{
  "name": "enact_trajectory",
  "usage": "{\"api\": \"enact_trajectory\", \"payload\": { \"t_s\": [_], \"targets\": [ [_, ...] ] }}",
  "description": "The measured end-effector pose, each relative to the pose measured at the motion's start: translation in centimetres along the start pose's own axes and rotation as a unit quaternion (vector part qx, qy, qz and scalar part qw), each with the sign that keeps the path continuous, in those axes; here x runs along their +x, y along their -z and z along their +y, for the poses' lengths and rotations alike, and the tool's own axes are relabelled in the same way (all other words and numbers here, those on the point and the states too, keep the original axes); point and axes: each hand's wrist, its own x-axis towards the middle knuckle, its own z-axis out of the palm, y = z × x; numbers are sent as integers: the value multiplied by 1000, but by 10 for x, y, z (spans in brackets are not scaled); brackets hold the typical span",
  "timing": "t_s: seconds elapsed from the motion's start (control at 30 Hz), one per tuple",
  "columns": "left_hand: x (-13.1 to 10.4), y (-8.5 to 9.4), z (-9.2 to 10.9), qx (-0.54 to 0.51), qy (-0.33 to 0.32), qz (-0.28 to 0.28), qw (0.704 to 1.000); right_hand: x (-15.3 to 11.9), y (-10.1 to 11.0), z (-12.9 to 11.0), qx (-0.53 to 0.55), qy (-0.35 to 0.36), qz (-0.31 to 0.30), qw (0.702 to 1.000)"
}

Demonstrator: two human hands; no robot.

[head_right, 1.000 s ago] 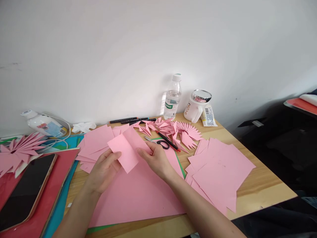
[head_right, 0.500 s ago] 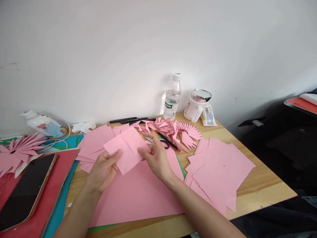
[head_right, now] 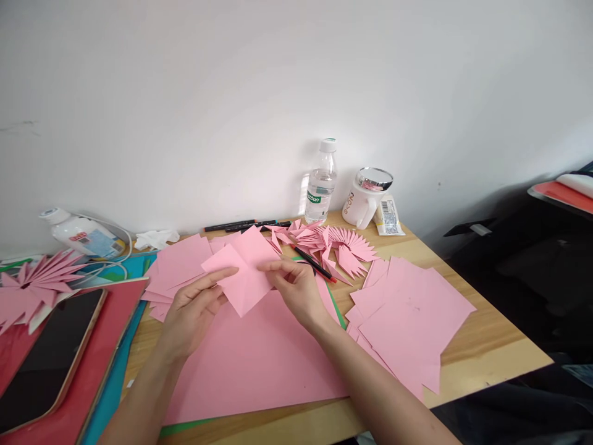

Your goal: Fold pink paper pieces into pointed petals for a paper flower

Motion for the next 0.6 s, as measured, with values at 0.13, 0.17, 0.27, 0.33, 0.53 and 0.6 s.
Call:
{"api": "enact_trajectory", "payload": {
  "t_s": [0.13, 0.17, 0.27, 0.33, 0.53, 0.6],
  "targets": [
    [-2, 3, 5, 11, 10, -113, 994, 2, 2, 3, 23, -8, 9, 1000],
    [-3, 3, 5, 51, 8, -115, 992, 2, 3, 3, 27, -9, 12, 1000],
    [-4, 2, 4, 163, -8, -87, 983, 2, 3, 3, 63, -19, 2, 998],
    [-4, 1, 1, 171, -32, -69, 982, 2, 4, 3, 102, -27, -23, 994],
    [-2, 0, -5, 117, -61, -3, 991, 1, 3, 3, 158, -10, -98, 982],
    [-2, -1, -4, 111, -56, 2, 992, 1, 2, 2, 136, 3, -106, 985]
  ]
}}
